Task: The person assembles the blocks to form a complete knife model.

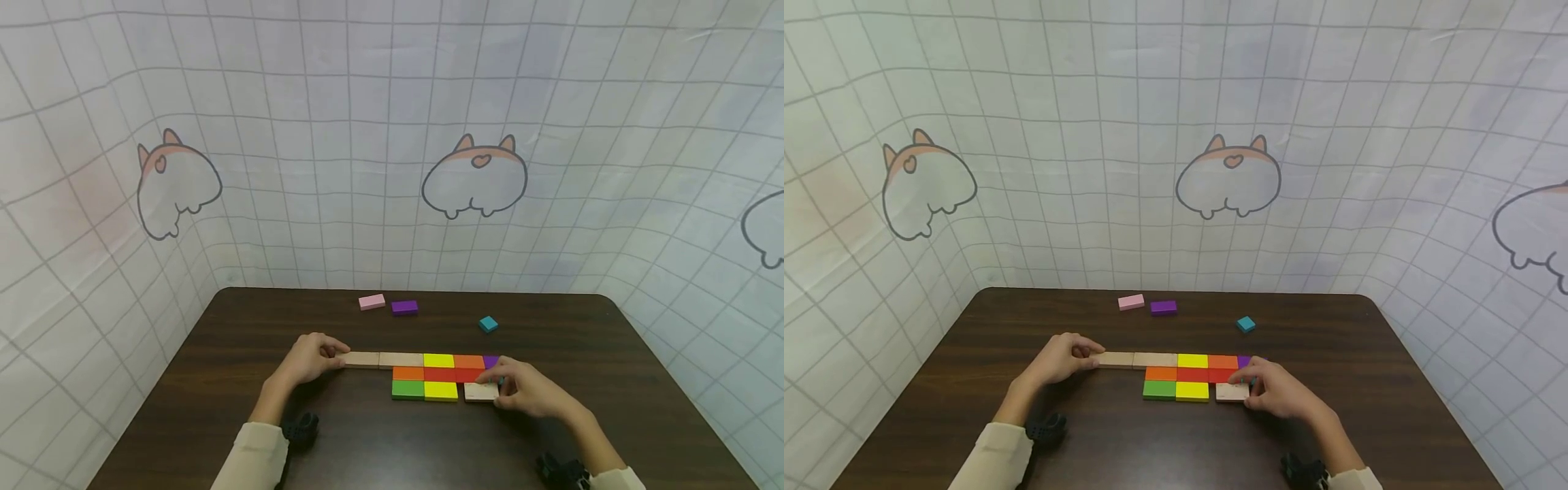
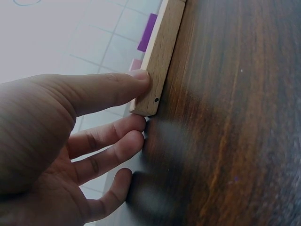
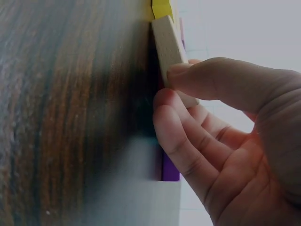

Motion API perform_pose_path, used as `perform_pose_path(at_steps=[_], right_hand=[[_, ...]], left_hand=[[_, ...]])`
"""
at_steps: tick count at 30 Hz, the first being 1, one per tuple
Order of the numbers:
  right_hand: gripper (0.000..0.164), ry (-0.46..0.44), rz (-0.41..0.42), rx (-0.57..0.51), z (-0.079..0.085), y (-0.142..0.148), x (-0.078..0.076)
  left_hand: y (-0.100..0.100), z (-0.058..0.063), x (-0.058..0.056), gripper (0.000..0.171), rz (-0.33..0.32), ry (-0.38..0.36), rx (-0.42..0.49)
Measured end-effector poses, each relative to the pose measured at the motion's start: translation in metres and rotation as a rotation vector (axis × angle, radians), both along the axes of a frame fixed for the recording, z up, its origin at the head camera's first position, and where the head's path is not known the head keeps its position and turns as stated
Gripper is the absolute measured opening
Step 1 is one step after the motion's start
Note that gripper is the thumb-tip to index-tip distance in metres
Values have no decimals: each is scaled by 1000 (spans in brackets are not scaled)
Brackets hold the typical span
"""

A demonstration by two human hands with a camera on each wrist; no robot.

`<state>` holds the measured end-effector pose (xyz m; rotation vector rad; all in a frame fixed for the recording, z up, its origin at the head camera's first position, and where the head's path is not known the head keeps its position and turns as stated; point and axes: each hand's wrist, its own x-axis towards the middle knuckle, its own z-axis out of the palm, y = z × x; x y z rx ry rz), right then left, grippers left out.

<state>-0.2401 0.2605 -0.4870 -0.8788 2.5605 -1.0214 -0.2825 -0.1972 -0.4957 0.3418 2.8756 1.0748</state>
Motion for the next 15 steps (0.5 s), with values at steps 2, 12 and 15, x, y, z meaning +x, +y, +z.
perform_pose_path(at_steps=[2, 12, 15], right_hand=[[31, 4, -6, 10, 2, -2, 1], [28, 40, -33, 44, 1, -7, 2], [26, 49, -41, 53, 0, -8, 3]], left_hand=[[-1, 0, 0, 18, 0, -3, 0], [0, 1, 0, 18, -1, -10, 3], [0, 0, 0, 18, -5, -5, 6]])
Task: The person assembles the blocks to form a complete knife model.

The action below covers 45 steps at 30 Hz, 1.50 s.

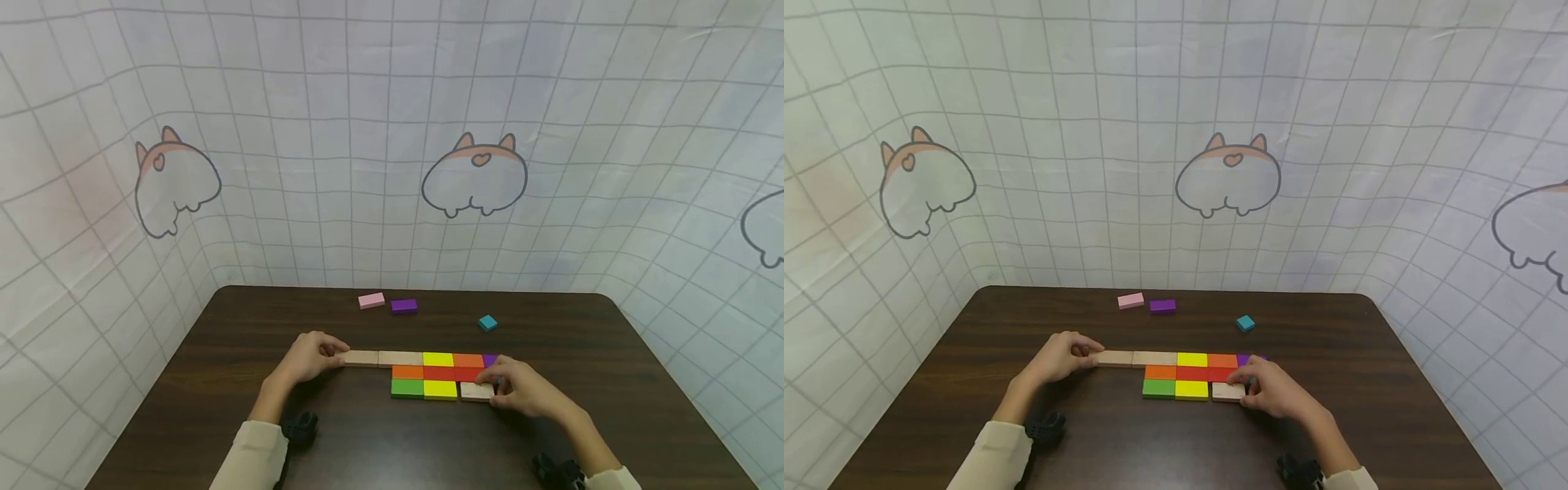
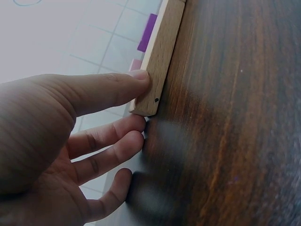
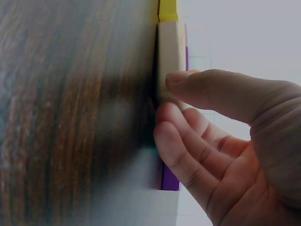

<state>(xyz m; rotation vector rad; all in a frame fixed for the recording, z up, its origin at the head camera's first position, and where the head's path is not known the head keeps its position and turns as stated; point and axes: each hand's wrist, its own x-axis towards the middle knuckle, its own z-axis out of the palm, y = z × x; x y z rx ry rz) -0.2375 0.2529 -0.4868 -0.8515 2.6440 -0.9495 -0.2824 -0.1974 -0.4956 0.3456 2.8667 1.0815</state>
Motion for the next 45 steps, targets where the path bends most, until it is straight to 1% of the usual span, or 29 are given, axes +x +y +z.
perform_pose_path(at_steps=[6, 14, 18, 28, 45], right_hand=[[25, 33, -13, 23, 1, -1, 1], [22, 9, -24, 23, 3, -2, 0], [21, 24, -29, 26, 3, -3, 0], [16, 62, -40, 37, -2, -6, -1], [16, 35, -44, 39, -1, -7, -3]], left_hand=[[0, -1, 0, 18, -1, 1, -1], [-1, -1, 0, 18, -1, -4, 2], [-1, 0, -1, 18, -4, -2, 8], [-1, 0, -1, 18, -8, 1, 7], [-2, 1, -1, 18, -7, 9, 2]])
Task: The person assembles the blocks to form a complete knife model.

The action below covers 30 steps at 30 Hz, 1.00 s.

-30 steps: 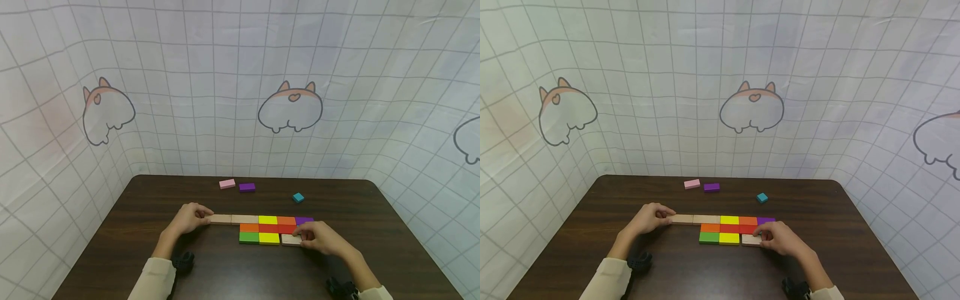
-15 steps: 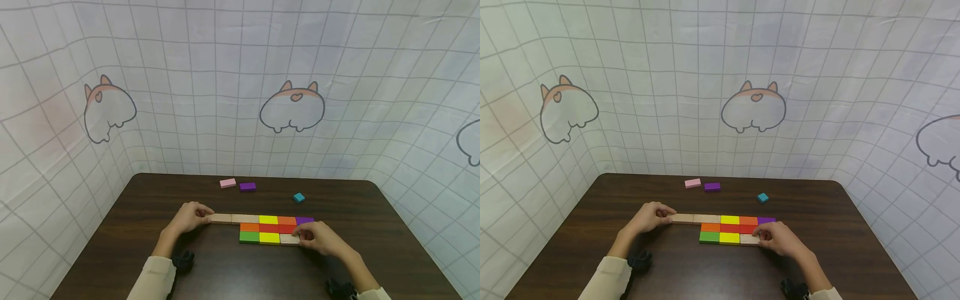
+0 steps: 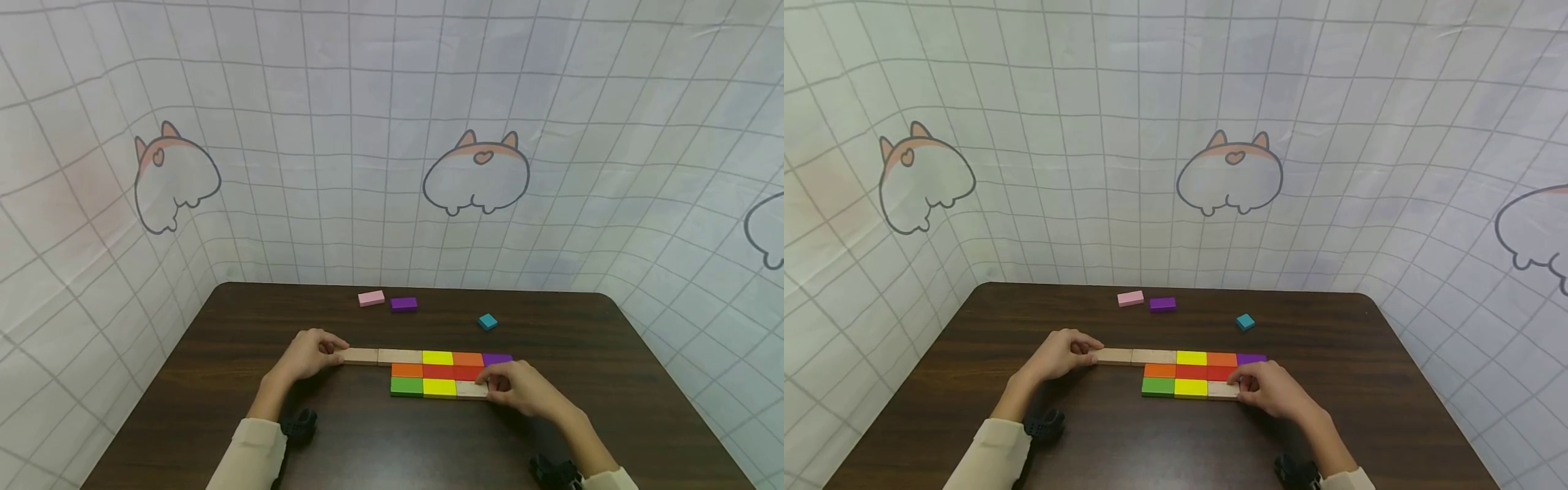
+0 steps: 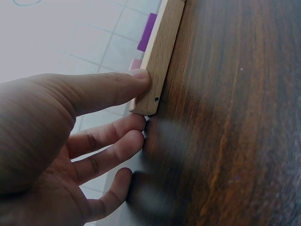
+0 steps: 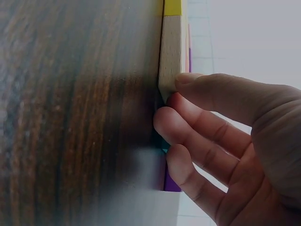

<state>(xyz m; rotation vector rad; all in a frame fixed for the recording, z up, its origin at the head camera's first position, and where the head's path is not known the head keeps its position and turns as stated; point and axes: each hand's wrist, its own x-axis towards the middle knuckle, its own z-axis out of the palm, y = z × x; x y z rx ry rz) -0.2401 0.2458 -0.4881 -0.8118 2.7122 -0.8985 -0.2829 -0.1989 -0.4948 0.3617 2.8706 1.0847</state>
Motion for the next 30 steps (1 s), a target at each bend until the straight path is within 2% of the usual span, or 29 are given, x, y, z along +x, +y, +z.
perform_pose_path(at_steps=[9, 20, 24, 30], right_hand=[[18, -14, -39, -32, 5, 11, 0], [23, 103, -267, -148, 8, 38, -2], [28, 133, -319, -177, 6, 43, -7], [35, 118, -355, -203, 3, 48, -19]], left_hand=[[0, -1, 2, 18, 3, 0, -2], [-1, 0, 2, 18, -5, -3, 2], [-1, 1, 2, 19, -6, -7, 1], [1, 1, 2, 18, -9, -8, 2]])
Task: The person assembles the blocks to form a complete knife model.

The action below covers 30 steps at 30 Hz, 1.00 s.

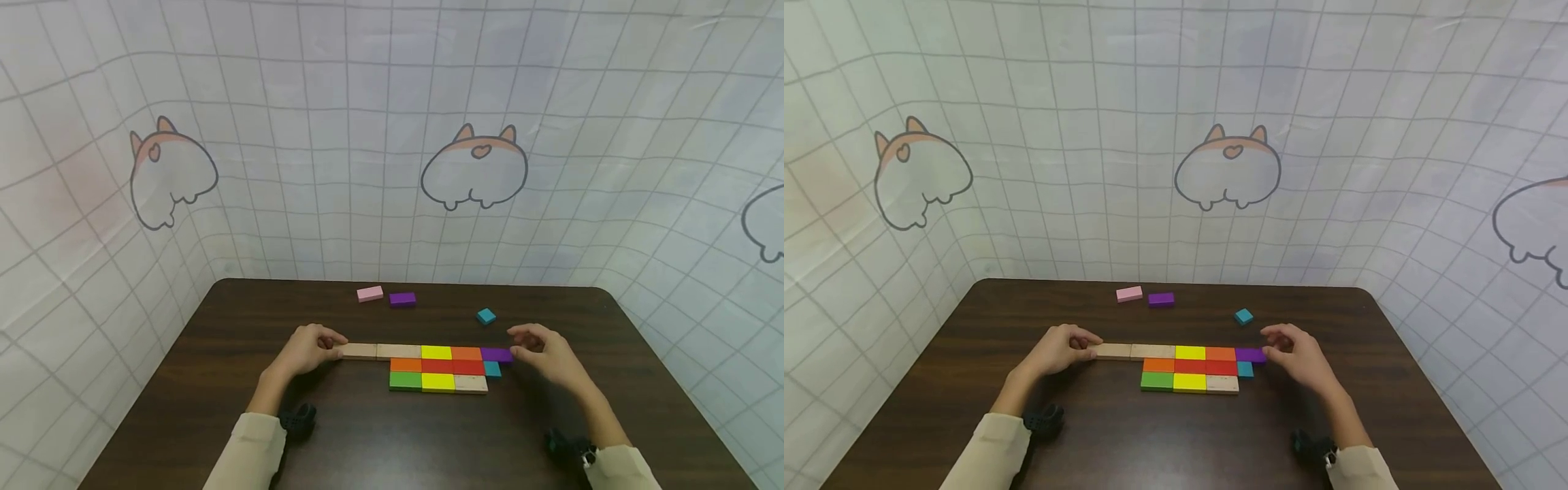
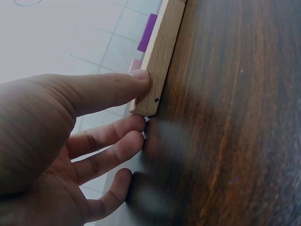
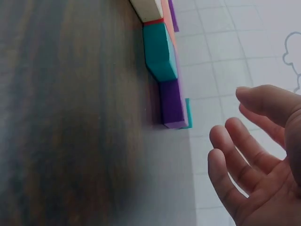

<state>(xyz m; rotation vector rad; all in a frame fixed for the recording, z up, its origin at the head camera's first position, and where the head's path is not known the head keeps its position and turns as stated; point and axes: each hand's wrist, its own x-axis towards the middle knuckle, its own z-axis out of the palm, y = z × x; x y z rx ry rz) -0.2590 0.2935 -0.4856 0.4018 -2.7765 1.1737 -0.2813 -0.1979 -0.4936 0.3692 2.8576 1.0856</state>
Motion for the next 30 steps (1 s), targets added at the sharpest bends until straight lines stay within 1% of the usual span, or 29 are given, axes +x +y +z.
perform_pose_path(at_steps=[3, 7, 11, 14, 17, 20, 25, 30], right_hand=[[38, -5, 14, -3, -4, 1, -15], [42, -20, 59, -9, -8, 2, -41], [47, -63, 98, -20, -10, 4, -65], [51, -109, 124, -24, -10, 5, -77], [54, -151, 157, -16, -10, 4, -87], [55, -185, 163, -4, -9, 0, -95], [55, -200, 180, 28, -6, -6, -105], [55, -205, 226, 75, -5, -11, -111]], left_hand=[[0, 0, 0, 18, 0, -2, 1], [-1, 1, 1, 18, 2, 0, 1], [-1, 1, 0, 18, 4, 0, -2], [-1, 1, 0, 18, 1, 1, -2], [0, 1, -1, 18, 0, 0, 1], [-1, 1, -1, 18, 1, -3, 1], [-2, 0, -1, 17, 5, 3, -1], [-2, -1, -1, 17, 3, 5, 2]])
